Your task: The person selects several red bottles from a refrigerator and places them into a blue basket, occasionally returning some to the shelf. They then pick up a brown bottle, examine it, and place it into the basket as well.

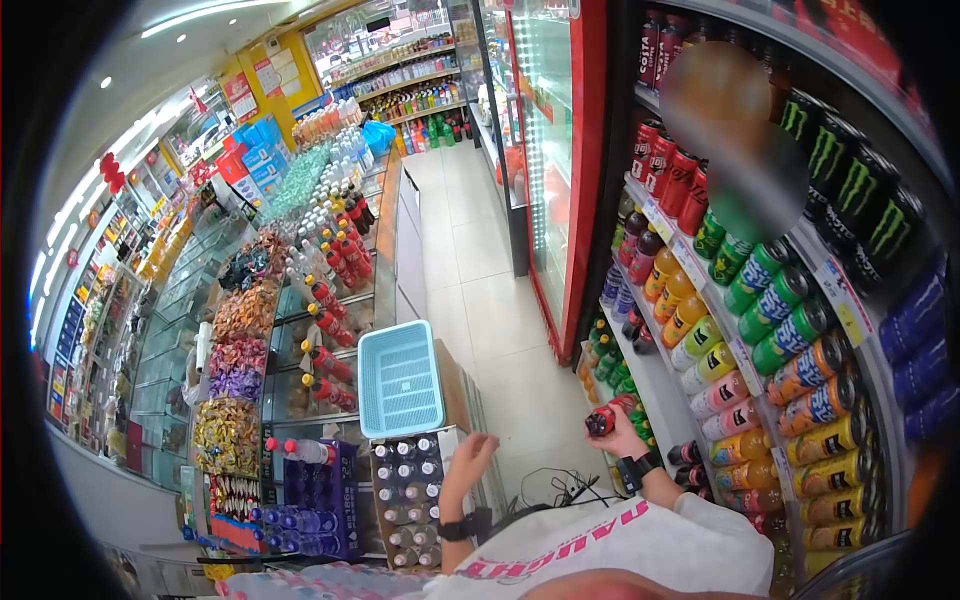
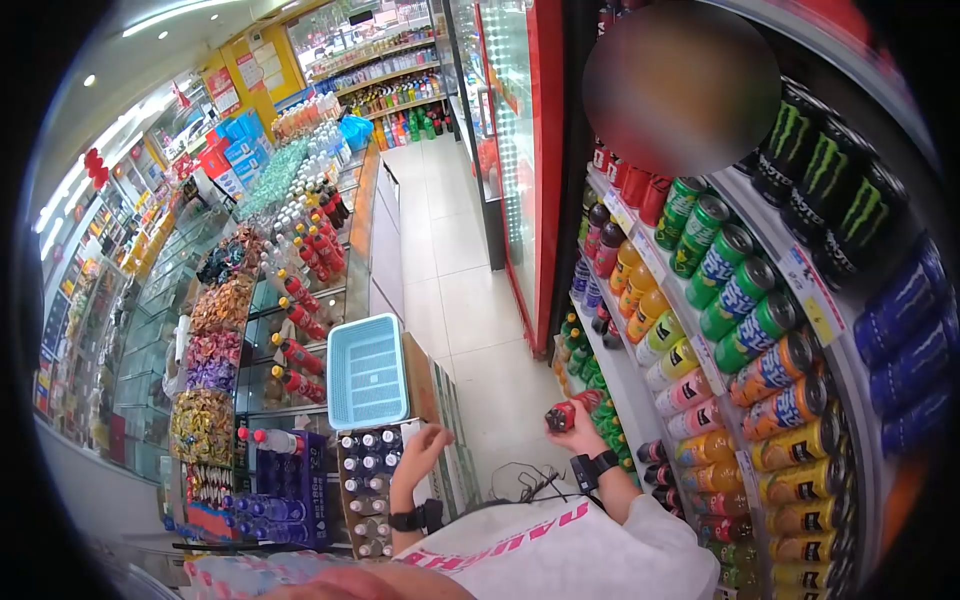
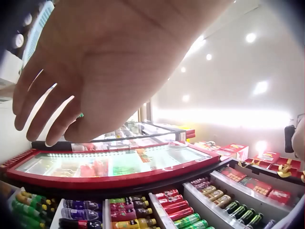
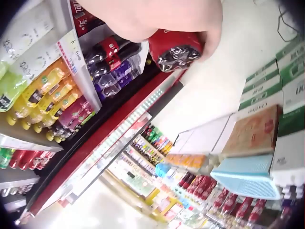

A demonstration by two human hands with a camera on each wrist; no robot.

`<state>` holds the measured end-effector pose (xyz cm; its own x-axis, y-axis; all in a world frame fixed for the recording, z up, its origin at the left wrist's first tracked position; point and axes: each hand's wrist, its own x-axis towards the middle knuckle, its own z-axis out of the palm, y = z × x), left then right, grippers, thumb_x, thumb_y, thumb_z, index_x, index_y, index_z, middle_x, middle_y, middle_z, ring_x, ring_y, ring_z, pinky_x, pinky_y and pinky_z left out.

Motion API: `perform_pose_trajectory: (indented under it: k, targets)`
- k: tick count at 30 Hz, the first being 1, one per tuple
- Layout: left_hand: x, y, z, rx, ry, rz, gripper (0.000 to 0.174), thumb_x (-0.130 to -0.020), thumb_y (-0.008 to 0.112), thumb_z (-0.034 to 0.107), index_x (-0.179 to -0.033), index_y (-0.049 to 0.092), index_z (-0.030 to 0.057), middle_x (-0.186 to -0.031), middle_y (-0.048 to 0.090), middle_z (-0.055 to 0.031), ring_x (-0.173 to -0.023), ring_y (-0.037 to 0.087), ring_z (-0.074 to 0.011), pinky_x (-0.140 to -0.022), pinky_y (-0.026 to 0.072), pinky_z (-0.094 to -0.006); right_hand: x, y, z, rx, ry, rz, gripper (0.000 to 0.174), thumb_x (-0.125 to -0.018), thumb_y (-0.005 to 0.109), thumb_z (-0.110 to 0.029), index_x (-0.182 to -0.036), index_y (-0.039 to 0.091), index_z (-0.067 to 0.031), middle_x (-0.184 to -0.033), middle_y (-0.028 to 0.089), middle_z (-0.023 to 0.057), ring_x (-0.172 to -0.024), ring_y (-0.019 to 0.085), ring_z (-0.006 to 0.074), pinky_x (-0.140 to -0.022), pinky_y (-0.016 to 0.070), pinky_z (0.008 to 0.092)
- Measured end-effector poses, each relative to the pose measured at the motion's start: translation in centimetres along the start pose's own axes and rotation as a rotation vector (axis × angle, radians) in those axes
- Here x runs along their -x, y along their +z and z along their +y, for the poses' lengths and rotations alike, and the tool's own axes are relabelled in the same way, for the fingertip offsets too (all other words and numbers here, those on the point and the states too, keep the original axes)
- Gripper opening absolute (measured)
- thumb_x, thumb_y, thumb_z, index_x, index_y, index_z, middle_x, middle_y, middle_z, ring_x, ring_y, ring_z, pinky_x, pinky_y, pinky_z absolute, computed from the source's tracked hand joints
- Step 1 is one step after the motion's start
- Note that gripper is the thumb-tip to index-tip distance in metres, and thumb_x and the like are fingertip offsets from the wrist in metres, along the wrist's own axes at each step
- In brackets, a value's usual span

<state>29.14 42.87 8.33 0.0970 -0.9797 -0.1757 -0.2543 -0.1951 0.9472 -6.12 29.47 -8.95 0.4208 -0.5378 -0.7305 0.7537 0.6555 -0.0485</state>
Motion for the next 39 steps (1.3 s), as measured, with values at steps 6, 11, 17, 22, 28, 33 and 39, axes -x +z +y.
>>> perform_pose_trajectory:
  k: [6, 11, 17, 22, 28, 33, 39]
  targets:
    - [-2.9, 0.7, 2.8, 0.128, 0.045, -0.042, 0.040, -0.105, 0.062, 0.027, -0.125, 0.063, -0.0074, -0.108, 0.074, -0.0126, -0.104, 0.071, -0.0190, -0.092, 0.0546, -0.0304, 8.9, 10.7, 4.9, 0.275, -0.085, -0.098, 0.046, -0.096, 0.074, -0.033, -0.125, 0.051, -0.0067, -0.103, 0.063, 0.0140, -0.097, 0.068, 0.0315, -0.079, 0.0609, 0.0453]
    - [-3.9, 2.4, 7.0, 0.169, 0.172, 0.091, 0.058, -0.103, 0.067, 0.025, -0.146, 0.047, -0.0083, -0.114, 0.071, -0.0176, -0.106, 0.071, -0.0218, -0.095, 0.0550, -0.0314, 13.8, 16.4, 9.0, 0.820, -0.423, -0.322, 0.052, -0.096, 0.076, -0.026, -0.135, 0.047, -0.0064, -0.115, 0.064, 0.0156, -0.094, 0.072, 0.0309, -0.082, 0.0637, 0.0415]
    - [-6.0, 2.4, 10.3, 0.954, 0.191, 0.260, 0.043, -0.095, 0.076, 0.019, -0.124, 0.058, -0.0067, -0.106, 0.071, -0.0171, -0.096, 0.074, -0.0287, -0.086, 0.0603, -0.0372, 16.6, 20.1, 13.0, 1.685, -1.079, -0.436, 0.063, -0.081, 0.086, -0.028, -0.127, 0.053, -0.0004, -0.103, 0.069, 0.0151, -0.089, 0.073, 0.0253, -0.079, 0.0571, 0.0388]
    - [-4.9, 0.7, 11.6, 0.997, 0.136, 0.158, 0.034, -0.088, 0.076, 0.009, -0.115, 0.057, -0.0010, -0.094, 0.069, -0.0136, -0.085, 0.073, -0.0259, -0.079, 0.0618, -0.0395, 17.1, 22.0, 14.2, 1.716, -0.632, -0.541, 0.048, -0.082, 0.084, -0.022, -0.116, 0.057, -0.0012, -0.084, 0.068, 0.0048, -0.077, 0.069, 0.0166, -0.070, 0.0567, 0.0341]
    - [-3.3, 0.0, 15.2, 1.101, 0.364, -0.138, 0.045, -0.083, 0.078, 0.013, -0.120, 0.053, 0.0070, -0.097, 0.065, -0.0125, -0.089, 0.070, -0.0257, -0.090, 0.0599, -0.0458, 16.7, 23.6, 11.9, 1.468, 0.001, -0.913, 0.045, -0.079, 0.083, -0.018, -0.112, 0.058, -0.0022, -0.082, 0.068, 0.0067, -0.075, 0.070, 0.0168, -0.067, 0.0566, 0.0328]
    - [-3.2, 0.6, 16.4, 1.151, 0.573, -0.322, 0.049, -0.078, 0.078, 0.019, -0.117, 0.050, 0.0101, -0.092, 0.059, -0.0110, -0.085, 0.066, -0.0267, -0.094, 0.0561, -0.0459, 16.9, 24.5, 10.1, 1.155, 0.359, -1.196, 0.052, -0.077, 0.084, -0.021, -0.118, 0.057, -0.0024, -0.088, 0.069, 0.0125, -0.075, 0.070, 0.0237, -0.068, 0.0566, 0.0334]
    - [-2.5, -1.3, 17.8, 0.776, 0.571, 0.031, 0.041, -0.077, 0.079, 0.007, -0.111, 0.055, 0.0063, -0.095, 0.065, -0.0099, -0.089, 0.067, -0.0223, -0.093, 0.0554, -0.0397, 15.7, 23.3, 10.5, 1.118, -0.048, -0.772, 0.052, -0.096, 0.074, -0.026, -0.134, 0.054, 0.0041, -0.116, 0.069, 0.0130, -0.106, 0.071, 0.0241, -0.094, 0.0583, 0.0365]
